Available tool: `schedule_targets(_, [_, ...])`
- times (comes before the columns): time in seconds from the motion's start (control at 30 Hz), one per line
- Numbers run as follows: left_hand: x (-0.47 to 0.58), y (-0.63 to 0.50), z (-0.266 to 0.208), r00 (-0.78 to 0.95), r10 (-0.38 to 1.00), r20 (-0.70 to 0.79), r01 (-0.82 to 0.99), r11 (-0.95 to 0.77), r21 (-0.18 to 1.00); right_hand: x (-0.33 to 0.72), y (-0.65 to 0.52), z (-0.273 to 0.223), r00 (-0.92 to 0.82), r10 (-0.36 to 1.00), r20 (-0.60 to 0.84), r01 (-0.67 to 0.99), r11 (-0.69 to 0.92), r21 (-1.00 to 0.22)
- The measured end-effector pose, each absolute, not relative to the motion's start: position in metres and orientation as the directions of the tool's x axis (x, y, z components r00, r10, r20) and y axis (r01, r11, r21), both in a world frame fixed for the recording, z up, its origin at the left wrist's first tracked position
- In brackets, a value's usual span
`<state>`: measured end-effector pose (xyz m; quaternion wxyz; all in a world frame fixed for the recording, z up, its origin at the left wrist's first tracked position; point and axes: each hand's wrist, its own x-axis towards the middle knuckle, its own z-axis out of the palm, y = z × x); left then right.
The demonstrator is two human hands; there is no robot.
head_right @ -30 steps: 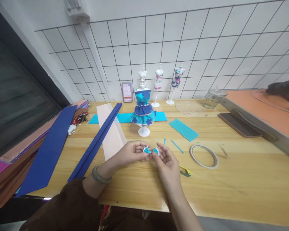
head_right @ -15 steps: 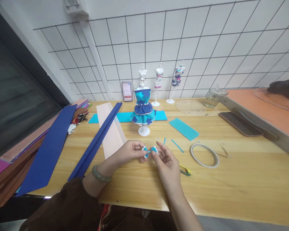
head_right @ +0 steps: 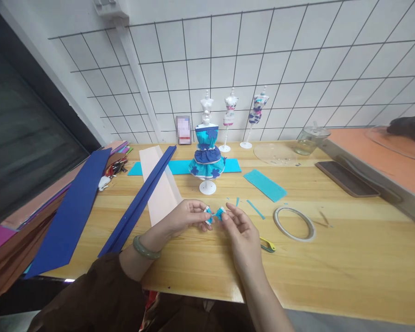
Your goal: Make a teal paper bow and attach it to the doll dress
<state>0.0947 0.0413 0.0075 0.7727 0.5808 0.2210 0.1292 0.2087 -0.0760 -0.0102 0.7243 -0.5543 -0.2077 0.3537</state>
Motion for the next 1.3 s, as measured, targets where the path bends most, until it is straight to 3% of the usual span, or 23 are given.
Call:
schedule_targets(0.27, [0.094,0.039,0.008,0.901,0.391,-0.186,0.089,0.253,0.963,0.206,-0.076,-0.006,0.659,0.75,-0.051,-0.214,0.121,-0.969])
schedule_targets(0.63, [0.094,0.038,0.016,0.906,0.351,-0.236,0.137,0.286,0.949,0.209,-0.075,-0.009,0.681,0.728,-0.085,-0.278,0.15,-0.949])
schedule_targets(0.77, [0.095,0.041,0.011,0.896,0.382,-0.227,0.076,0.372,0.925,0.209,-0.075,-0.011,0.691,0.716,-0.1,-0.297,0.155,-0.942])
schedule_targets(0.9, [0.096,0.042,0.009,0.885,0.422,-0.198,-0.006,0.436,0.9,0.208,-0.074,-0.013,0.599,0.796,-0.082,-0.315,0.141,-0.939])
schedule_targets(1.1, [0.097,0.038,0.011,0.871,0.436,-0.224,-0.001,0.458,0.889,0.203,-0.074,-0.008,0.539,0.842,0.019,-0.22,0.162,-0.962])
schedule_targets(1.3, [0.098,0.036,0.011,0.903,0.374,-0.213,0.025,0.449,0.893,0.202,-0.074,-0.012,0.622,0.776,0.103,-0.083,0.195,-0.977])
